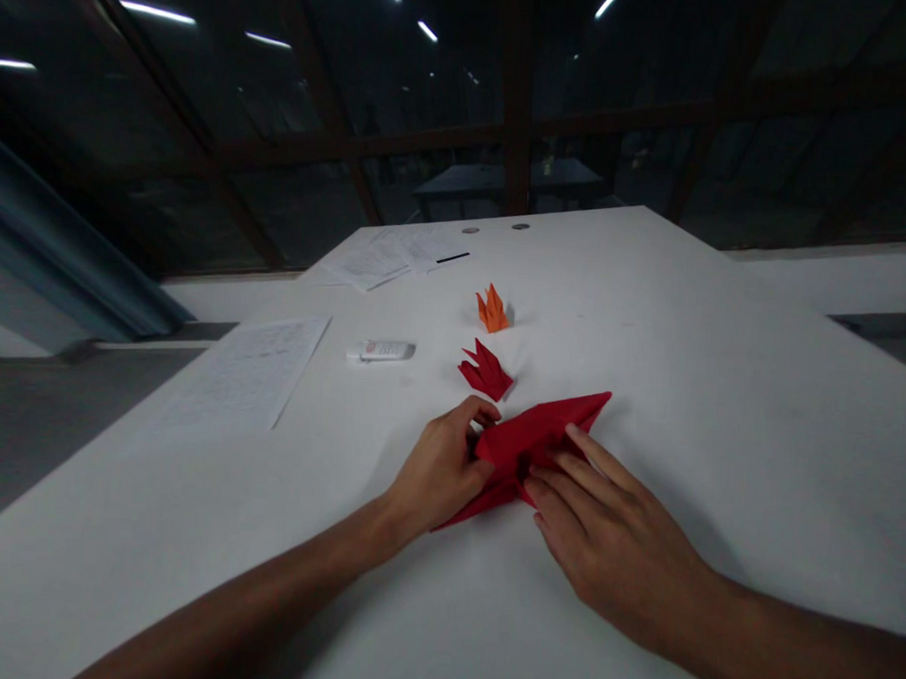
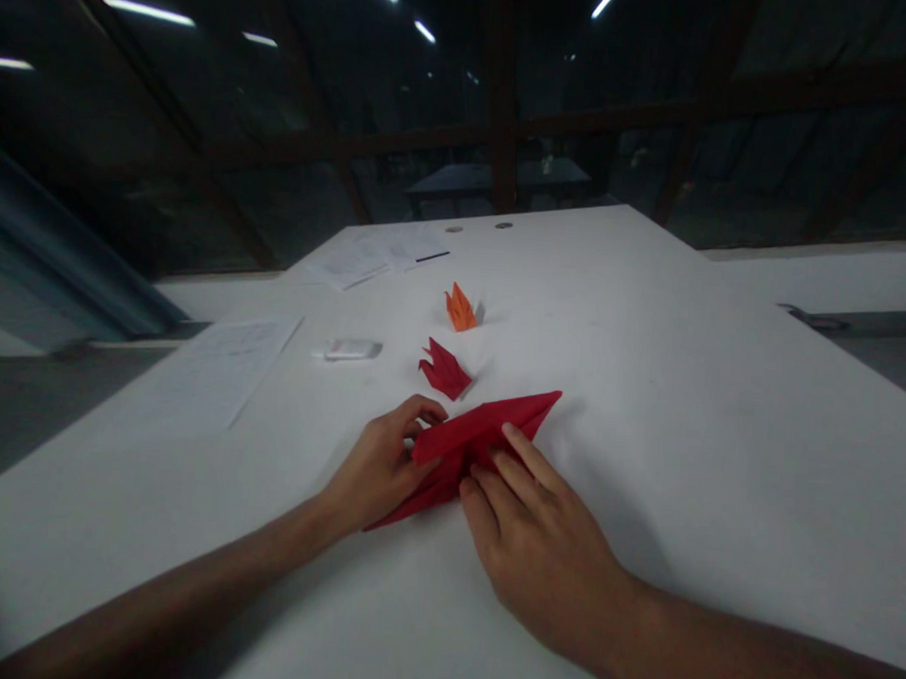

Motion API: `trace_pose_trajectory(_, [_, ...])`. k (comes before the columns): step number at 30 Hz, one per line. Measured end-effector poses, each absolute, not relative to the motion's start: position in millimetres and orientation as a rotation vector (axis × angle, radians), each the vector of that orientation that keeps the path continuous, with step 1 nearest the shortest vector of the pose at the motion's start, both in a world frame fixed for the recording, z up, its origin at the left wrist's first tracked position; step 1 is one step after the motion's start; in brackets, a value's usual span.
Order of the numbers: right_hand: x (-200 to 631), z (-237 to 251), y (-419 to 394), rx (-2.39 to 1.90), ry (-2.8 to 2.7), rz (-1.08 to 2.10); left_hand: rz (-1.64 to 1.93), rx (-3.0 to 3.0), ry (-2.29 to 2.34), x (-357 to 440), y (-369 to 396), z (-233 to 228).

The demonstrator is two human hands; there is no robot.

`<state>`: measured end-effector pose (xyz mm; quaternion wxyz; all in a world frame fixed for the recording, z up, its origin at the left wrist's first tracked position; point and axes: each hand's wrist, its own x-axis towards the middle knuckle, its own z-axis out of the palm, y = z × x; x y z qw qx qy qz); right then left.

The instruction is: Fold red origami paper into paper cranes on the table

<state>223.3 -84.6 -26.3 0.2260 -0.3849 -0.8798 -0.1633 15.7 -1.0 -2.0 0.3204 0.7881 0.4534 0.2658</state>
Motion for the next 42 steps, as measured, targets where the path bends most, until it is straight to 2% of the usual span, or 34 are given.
trace_pose_trajectory(5, [225, -21, -86, -0.949, -2.346, -0.425, 0.778, 2.007, 1.221, 15, 0, -1])
trace_pose_trajectory(18, [233, -18, -81, -1.049, -2.258, -0.408, 0.991, 1.936, 1.174, 12, 4, -2])
trace_pose_trajectory(32, [240, -17, -71, -1.179, -2.299, -0.471, 0.937, 1.81, 1.236, 4, 6, -10])
trace_pose_trajectory(36, [240, -18, -73, -1.192, -2.357, -0.487, 0.928, 2.021, 1.243, 5, 4, -9])
trace_pose_trajectory(42, [237, -21, -77, -1.137, -2.414, -0.506, 1.076, 2.83, 1.39, 4, -8, -10])
